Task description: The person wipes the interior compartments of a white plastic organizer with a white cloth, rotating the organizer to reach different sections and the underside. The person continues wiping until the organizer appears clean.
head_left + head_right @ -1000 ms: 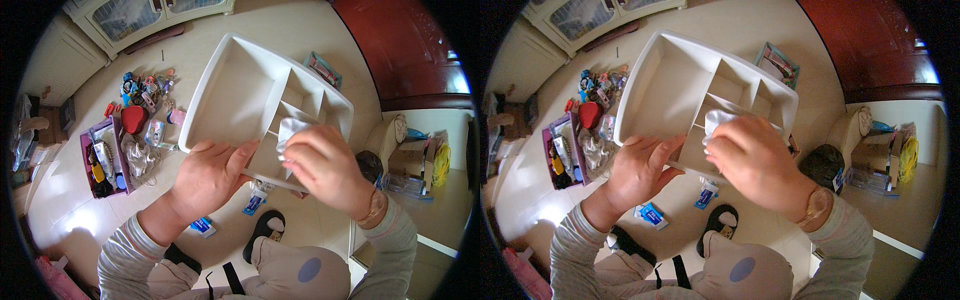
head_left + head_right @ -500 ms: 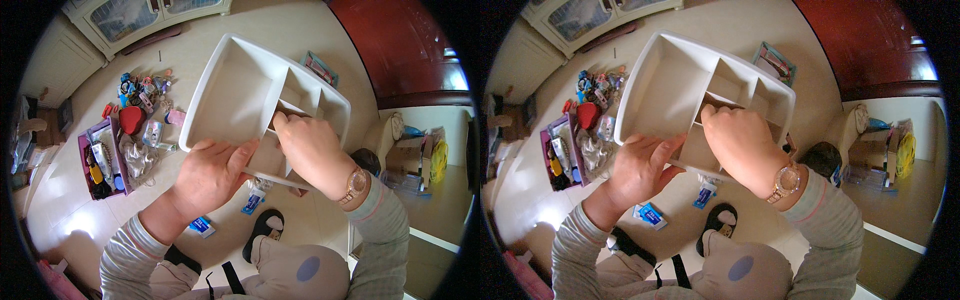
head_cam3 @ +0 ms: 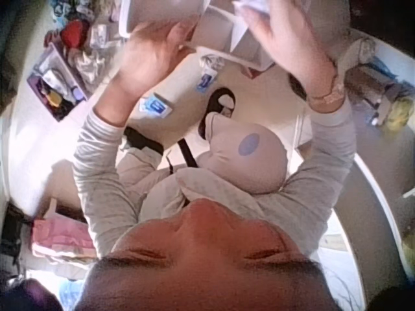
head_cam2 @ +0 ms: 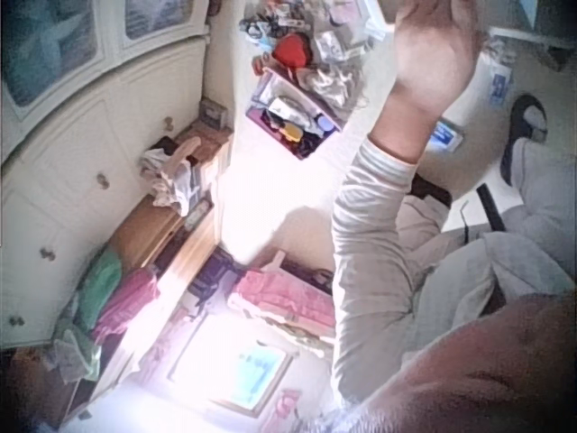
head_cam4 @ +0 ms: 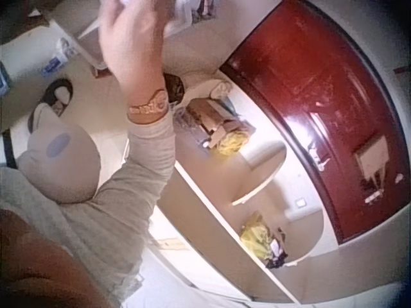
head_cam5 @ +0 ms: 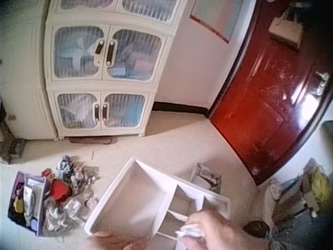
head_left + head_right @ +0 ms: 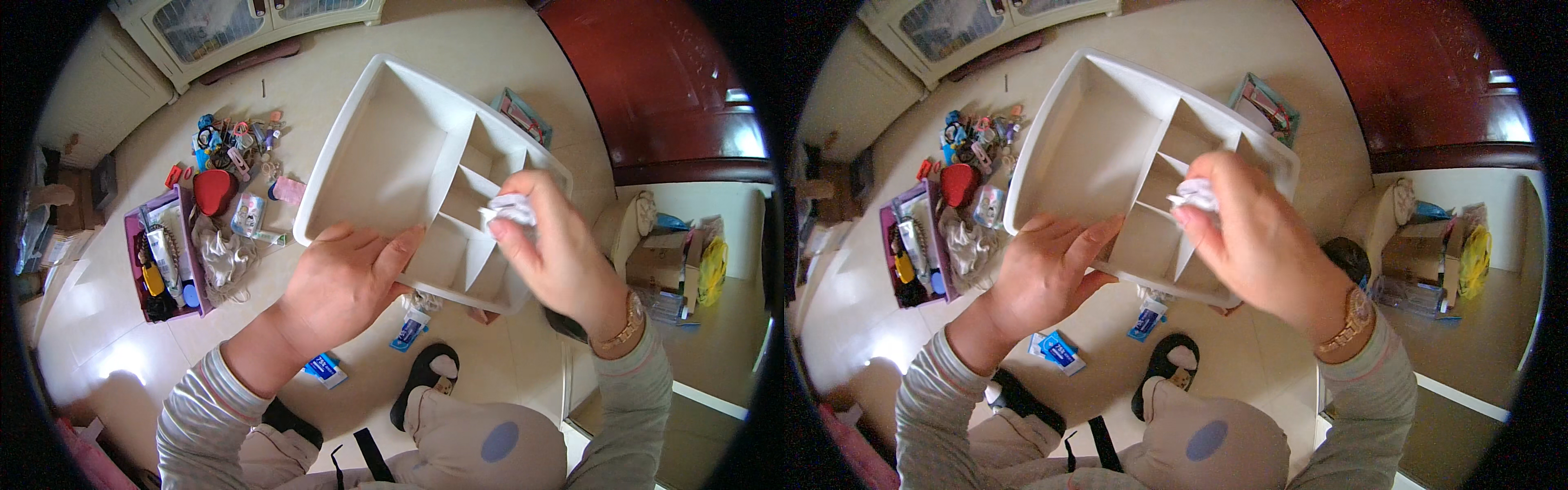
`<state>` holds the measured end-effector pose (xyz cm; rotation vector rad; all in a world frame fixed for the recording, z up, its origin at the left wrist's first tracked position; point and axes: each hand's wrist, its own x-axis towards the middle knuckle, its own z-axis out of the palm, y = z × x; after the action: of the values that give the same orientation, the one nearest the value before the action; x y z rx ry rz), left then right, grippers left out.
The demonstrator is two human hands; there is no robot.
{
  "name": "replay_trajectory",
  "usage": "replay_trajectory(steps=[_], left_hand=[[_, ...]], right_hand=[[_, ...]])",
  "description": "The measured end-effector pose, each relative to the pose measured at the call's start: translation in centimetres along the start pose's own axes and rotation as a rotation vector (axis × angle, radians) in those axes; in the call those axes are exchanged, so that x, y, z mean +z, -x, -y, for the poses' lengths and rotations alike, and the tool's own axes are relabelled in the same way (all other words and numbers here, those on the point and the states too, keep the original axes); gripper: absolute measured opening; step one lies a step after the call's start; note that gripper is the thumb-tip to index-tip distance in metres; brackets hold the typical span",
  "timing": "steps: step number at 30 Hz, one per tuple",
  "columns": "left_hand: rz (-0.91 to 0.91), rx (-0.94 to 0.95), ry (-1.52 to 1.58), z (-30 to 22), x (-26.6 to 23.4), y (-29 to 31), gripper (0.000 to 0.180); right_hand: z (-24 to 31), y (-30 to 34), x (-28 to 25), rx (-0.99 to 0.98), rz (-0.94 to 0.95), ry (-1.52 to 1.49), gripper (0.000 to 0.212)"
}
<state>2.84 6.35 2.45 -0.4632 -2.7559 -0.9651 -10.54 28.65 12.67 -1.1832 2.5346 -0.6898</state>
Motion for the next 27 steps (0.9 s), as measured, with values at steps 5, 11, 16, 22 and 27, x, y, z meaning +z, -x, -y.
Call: replay_trajectory(steps=[5,11,16,22,27], left_hand=[[0.033,-0.018,-0.009,-0.2,-0.2,0.1,0.076],[0.004,-0.008,-0.003,0.0,-0.1,-0.1,0.075],[-0.021,0.01,-0.027,0.0,0.0,-0.1,0.076],[0.009,0.021,-0.037,0.2,-0.1,-0.2,0.075],[0.026,0.015,-0.039,0.1,-0.3,-0.3,0.077]], right_hand=[[-1.4,1.6,1.8,-0.094,0.059,0.114,0.036],[-1.2,1.5,1.5,-0.078,0.07,0.088,0.024],[-0.9,0.1,2.9,0.04,0.047,0.231,0.014],[-0.6,-1.7,6.0,-0.119,-0.089,0.464,0.012],[-1.0,-1.8,7.1,-0.088,-0.131,0.428,0.011]])
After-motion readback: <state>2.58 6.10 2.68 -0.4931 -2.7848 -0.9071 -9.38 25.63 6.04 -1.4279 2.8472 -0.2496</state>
